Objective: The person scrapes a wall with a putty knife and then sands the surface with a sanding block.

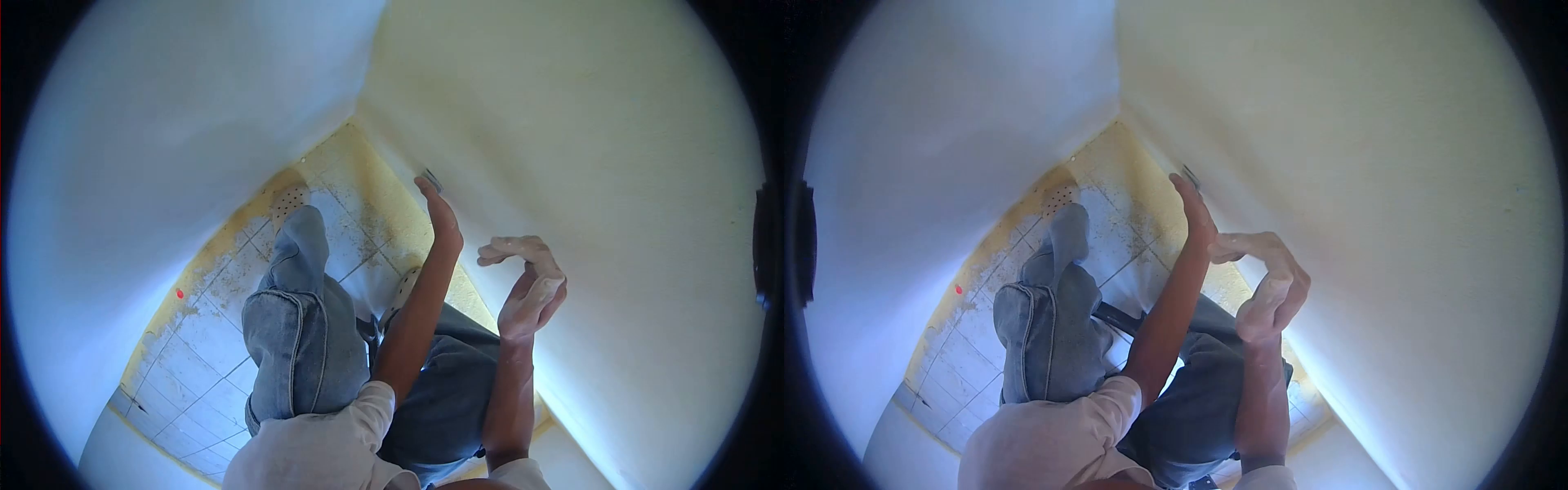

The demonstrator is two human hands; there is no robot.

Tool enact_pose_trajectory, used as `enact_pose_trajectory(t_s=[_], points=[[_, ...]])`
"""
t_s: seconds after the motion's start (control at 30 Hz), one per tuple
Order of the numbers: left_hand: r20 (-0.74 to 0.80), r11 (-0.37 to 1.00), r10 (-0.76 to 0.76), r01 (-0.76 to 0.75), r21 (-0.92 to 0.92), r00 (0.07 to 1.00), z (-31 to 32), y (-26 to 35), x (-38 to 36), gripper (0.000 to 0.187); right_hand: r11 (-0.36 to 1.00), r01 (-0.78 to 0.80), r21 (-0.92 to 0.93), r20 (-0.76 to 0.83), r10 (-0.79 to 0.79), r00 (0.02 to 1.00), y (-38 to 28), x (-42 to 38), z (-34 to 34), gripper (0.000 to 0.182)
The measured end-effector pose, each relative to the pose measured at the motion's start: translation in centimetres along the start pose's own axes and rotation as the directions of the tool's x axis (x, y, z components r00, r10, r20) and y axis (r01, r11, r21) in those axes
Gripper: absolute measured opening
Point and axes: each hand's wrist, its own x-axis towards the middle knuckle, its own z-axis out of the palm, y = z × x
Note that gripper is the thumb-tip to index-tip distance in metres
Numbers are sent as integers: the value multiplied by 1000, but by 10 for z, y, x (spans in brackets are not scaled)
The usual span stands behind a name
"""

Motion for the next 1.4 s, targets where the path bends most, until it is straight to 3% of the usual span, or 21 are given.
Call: enact_pose_trajectory(t_s=[0.03, 0.1, 0.17, 0.2, 0.3, 0.37, 0.43, 0.5, 0.57, 0.63, 0.67, 0.73, 0.8, 0.83, 0.9, 1.1, 1.17, 1.2, 1.3, 1.33, 1.4], points=[[38, 993, -40, 44, -107, 998, 1, 3, 3, 95, 1000, 17, 7, 19, -17, 1000, -2, 1, -2, 82], [-18, 978, 116, -111, 176, 993, 2, -26, -19, 94, 999, 37, 37, 55, -40, 998, -5, -2, -3, 82], [123, 970, 205, -218, 107, 971, -22, -41, -13, 94, 999, 41, 15, 32, -41, 999, -1, -1, -1, 82], [195, 990, 136, -142, 18, 971, -22, -35, -4, 93, 1000, 29, -4, 12, -29, 1000, 0, 2, 1, 82], [56, 997, 63, -66, 38, 996, -7, -18, 8, 90, 1000, -5, -25, 3, 5, 1000, 0, -3, -3, 83], [-87, 954, 209, -183, 238, 974, 13, 1, -13, 91, 999, 47, 12, 22, -47, 999, -3, -3, -4, 81], [79, 970, 221, -228, 84, 972, -34, -57, 21, 93, 999, 47, 8, 23, -47, 999, 2, -2, -2, 78], [185, 1000, -22, 19, 15, 982, -39, -43, 33, 93, 1000, 18, -20, -3, -19, 1000, 6, 1, 1, 78], [139, 993, -23, 38, -108, 990, -39, -40, 39, 94, 999, 26, -22, 9, -26, 1000, 3, 3, 2, 80], [93, 984, 178, -180, 15, 980, -41, -67, 15, 96, 998, 63, 4, 39, -63, 997, -1, 1, 0, 80], [69, 971, 181, -189, 148, 981, -35, -72, -5, 92, 998, 52, 21, 45, -53, 998, -1, 2, -1, 80], [56, 814, 288, -275, 512, 956, -42, -82, 22, 90, 1000, 27, -6, 13, -27, 1000, 0, 3, 1, 81], [103, 935, 151, -176, 308, 983, -61, -90, 36, 92, 1000, 0, -18, 0, 0, 1000, -3, 4, 1, 82], [99, 884, 162, -189, 428, 982, -41, -54, 8, 93, 1000, -15, -8, -2, 15, 1000, -6, 3, 2, 83], [101, 991, 96, -104, 83, 990, -24, -41, 3, 98, 999, 40, -2, 55, -40, 998, -12, 6, 1, 83], [176, 977, -130, 156, -143, 976, -41, -62, 19, 101, 999, 0, -40, 22, 1, 1000, -2, 5, 2, 84], [118, 992, -104, 111, -54, 988, -36, -60, 14, 103, 999, 30, -18, 26, -29, 999, 1, 1, 0, 84], [39, 996, -45, 42, 75, 998, -30, -70, -10, 104, 999, 28, 19, 26, -28, 999, 2, -1, -1, 83], [62, 995, -29, 23, 99, 998, -44, -88, -6, 106, 1000, 2, -8, -4, -2, 1000, 10, 1, 0, 83], [154, 995, -80, 88, -46, 985, -56, -86, 16, 106, 1000, -28, -5, -4, 28, 1000, 6, 4, 2, 83], [181, 989, -90, 109, -97, 979, -46, -73, 12, 106, 1000, 1, -28, -8, -1, 1000, 8, 1, -4, 83]])
